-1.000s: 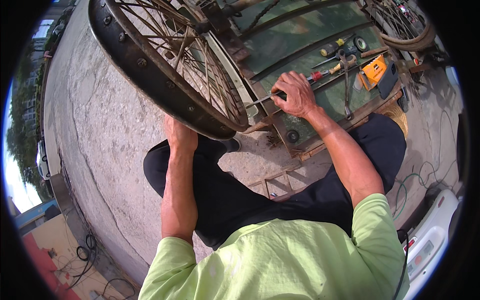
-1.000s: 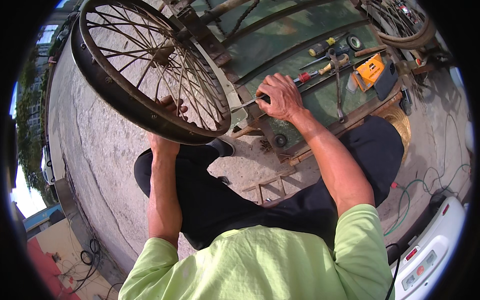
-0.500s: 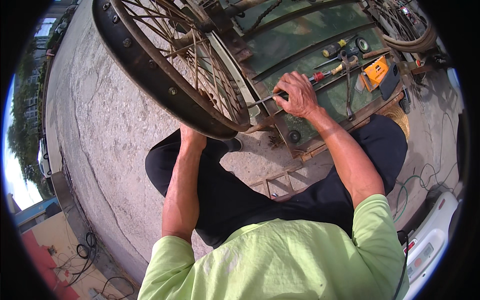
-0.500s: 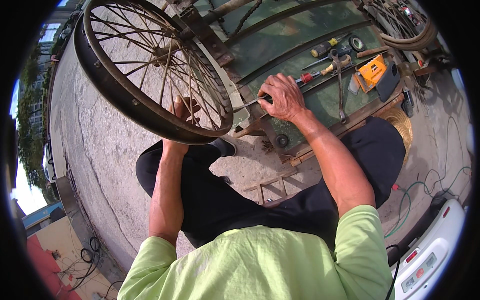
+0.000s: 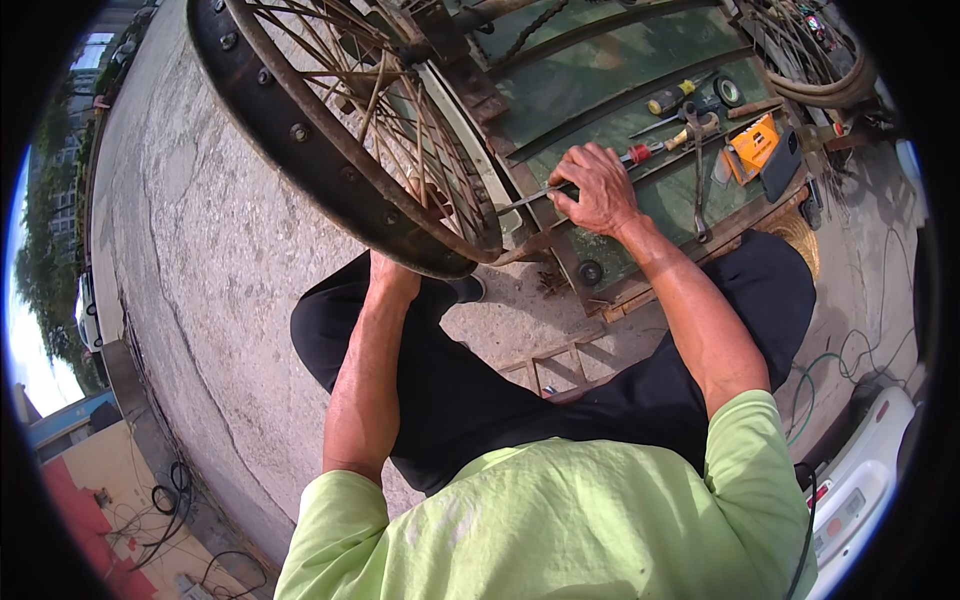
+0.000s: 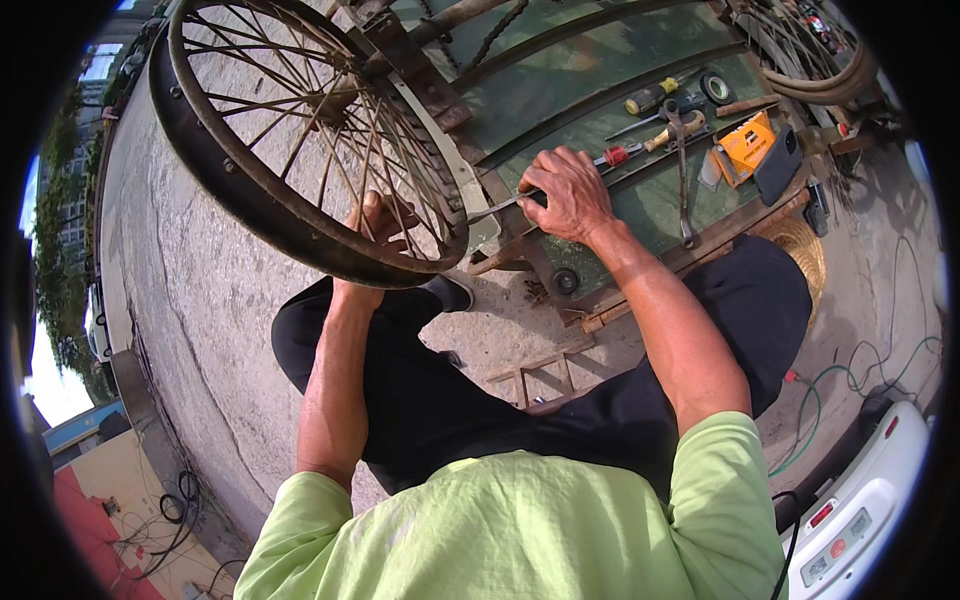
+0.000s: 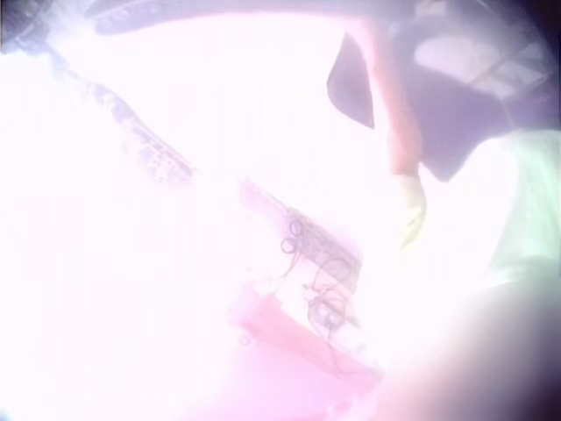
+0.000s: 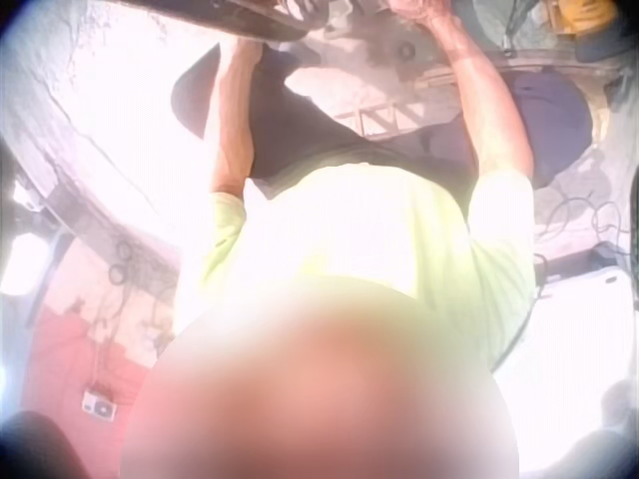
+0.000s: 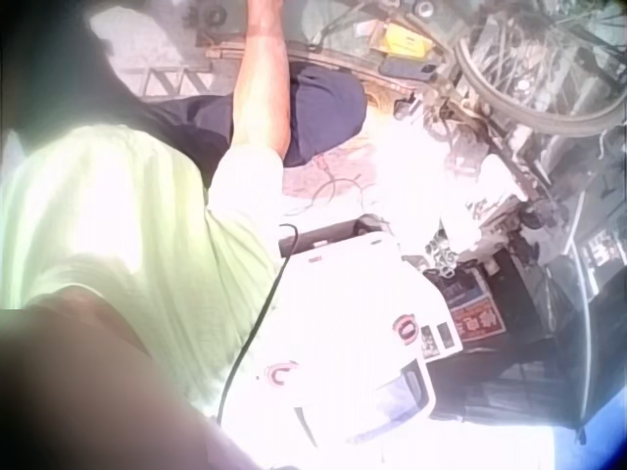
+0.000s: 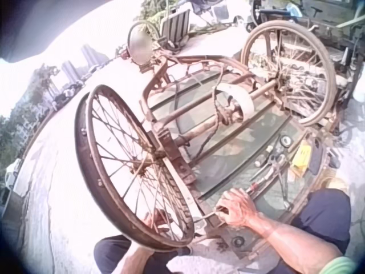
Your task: The person uses a screwdriver and pliers to adjust components on a bicycle wheel mounted on a cart. They rotate the wheel and make repeated adjustments to the hub and spokes, then spin the wheel to check alignment.
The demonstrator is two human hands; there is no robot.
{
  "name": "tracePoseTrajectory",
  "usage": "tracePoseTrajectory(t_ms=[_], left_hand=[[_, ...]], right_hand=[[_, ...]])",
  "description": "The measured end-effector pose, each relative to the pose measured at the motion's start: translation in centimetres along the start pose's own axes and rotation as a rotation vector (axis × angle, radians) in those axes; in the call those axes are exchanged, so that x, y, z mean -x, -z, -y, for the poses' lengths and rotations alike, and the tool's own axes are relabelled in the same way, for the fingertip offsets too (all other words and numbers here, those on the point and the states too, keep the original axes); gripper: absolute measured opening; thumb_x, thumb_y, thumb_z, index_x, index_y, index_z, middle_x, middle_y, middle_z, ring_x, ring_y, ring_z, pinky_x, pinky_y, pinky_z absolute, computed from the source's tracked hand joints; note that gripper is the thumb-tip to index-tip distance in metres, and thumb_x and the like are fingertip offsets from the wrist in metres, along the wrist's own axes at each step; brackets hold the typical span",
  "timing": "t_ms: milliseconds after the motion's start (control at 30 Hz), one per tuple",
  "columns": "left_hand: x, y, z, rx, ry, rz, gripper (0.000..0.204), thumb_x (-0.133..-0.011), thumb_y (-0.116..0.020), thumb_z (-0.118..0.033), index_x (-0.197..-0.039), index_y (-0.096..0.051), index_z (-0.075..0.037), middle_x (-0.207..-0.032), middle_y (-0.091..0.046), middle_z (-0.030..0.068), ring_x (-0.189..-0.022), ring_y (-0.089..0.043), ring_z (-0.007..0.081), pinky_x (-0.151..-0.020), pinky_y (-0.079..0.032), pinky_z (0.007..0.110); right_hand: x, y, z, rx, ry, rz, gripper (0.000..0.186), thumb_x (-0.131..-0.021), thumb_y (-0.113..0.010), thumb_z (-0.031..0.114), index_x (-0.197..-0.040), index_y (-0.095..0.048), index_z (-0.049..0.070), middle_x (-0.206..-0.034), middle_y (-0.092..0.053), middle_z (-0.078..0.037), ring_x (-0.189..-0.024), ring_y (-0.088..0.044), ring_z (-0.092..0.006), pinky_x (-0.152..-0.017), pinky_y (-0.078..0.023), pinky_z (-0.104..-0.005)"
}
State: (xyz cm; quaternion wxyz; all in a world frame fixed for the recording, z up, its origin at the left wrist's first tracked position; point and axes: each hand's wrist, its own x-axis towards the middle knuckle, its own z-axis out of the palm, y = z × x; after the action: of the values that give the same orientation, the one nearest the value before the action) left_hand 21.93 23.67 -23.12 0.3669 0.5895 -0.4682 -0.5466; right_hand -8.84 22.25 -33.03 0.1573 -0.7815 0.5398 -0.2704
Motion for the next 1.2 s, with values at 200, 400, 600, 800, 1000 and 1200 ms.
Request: tracePoseTrajectory(t_ms=[200,400,600,800,1000,1200], left_hand=[[-0.3,-0.1,1.7,-0.038,-0.002,-0.048,0.066,-0.104,-0.059,-0.066,-0.126,-0.065,-0.005,-0.116,-0.072,0.0102,-0.112,-0.070,0.0260,-0.083,-0.054,0.044],[-0.7,-0.2,3.9,0.031,-0.011,0.053,0.071,-0.104,-0.049,-0.074,-0.121,-0.066,-0.007,-0.120,-0.071,0.0085,-0.115,-0.067,0.0246,-0.088,-0.053,0.043],[-1.7,-1.4,5.1,0.041,0.027,0.012,0.033,-0.108,-0.056,-0.032,-0.123,-0.066,-0.004,-0.118,-0.067,0.0065,-0.107,-0.064,0.0188,-0.092,-0.053,0.039],[-2.2,-1.2,6.5,-0.109,-0.023,0.178,0.027,-0.106,-0.062,-0.016,-0.130,-0.062,-0.003,-0.116,-0.066,0.0060,-0.107,-0.064,0.0163,-0.093,-0.053,0.034],[-1.0,-2.5,4.3,0.074,0.125,0.145,0.026,-0.105,-0.064,-0.013,-0.129,-0.062,-0.004,-0.111,-0.067,0.0040,-0.102,-0.065,0.0151,-0.089,-0.055,0.031],[-0.9,-2.0,3.5,0.195,0.166,0.193,0.054,-0.104,-0.060,-0.050,-0.132,-0.065,-0.004,-0.120,-0.070,0.0074,-0.108,-0.066,0.0202,-0.091,-0.055,0.038]], right_hand=[[0.0,0.0,0.0,0.001,-0.004,-0.003,0.020,-0.081,-0.085,0.026,-0.093,-0.073,0.015,-0.100,-0.060,-0.002,-0.106,-0.058,-0.0246,-0.097,-0.045,-0.0455],[0.0,-0.1,0.0,0.004,0.001,-0.010,0.020,-0.080,-0.084,0.026,-0.093,-0.073,0.015,-0.100,-0.060,-0.002,-0.105,-0.058,-0.0244,-0.096,-0.045,-0.0455],[0.0,-0.2,-0.1,0.000,0.004,-0.016,0.020,-0.080,-0.084,0.026,-0.093,-0.073,0.015,-0.100,-0.060,-0.001,-0.105,-0.058,-0.0243,-0.095,-0.045,-0.0452],[0.0,-0.1,0.0,-0.004,-0.001,0.007,0.021,-0.083,-0.085,0.026,-0.094,-0.071,0.014,-0.101,-0.059,-0.002,-0.107,-0.057,-0.0273,-0.095,-0.044,-0.0475],[0.1,0.1,0.1,-0.010,-0.003,0.011,0.022,-0.082,-0.085,0.026,-0.094,-0.072,0.014,-0.100,-0.059,-0.002,-0.107,-0.057,-0.0270,-0.095,-0.044,-0.0468],[-0.1,0.1,0.1,-0.020,0.009,-0.005,0.022,-0.080,-0.085,0.026,-0.094,-0.072,0.014,-0.100,-0.060,-0.002,-0.106,-0.058,-0.0260,-0.095,-0.044,-0.0453]])
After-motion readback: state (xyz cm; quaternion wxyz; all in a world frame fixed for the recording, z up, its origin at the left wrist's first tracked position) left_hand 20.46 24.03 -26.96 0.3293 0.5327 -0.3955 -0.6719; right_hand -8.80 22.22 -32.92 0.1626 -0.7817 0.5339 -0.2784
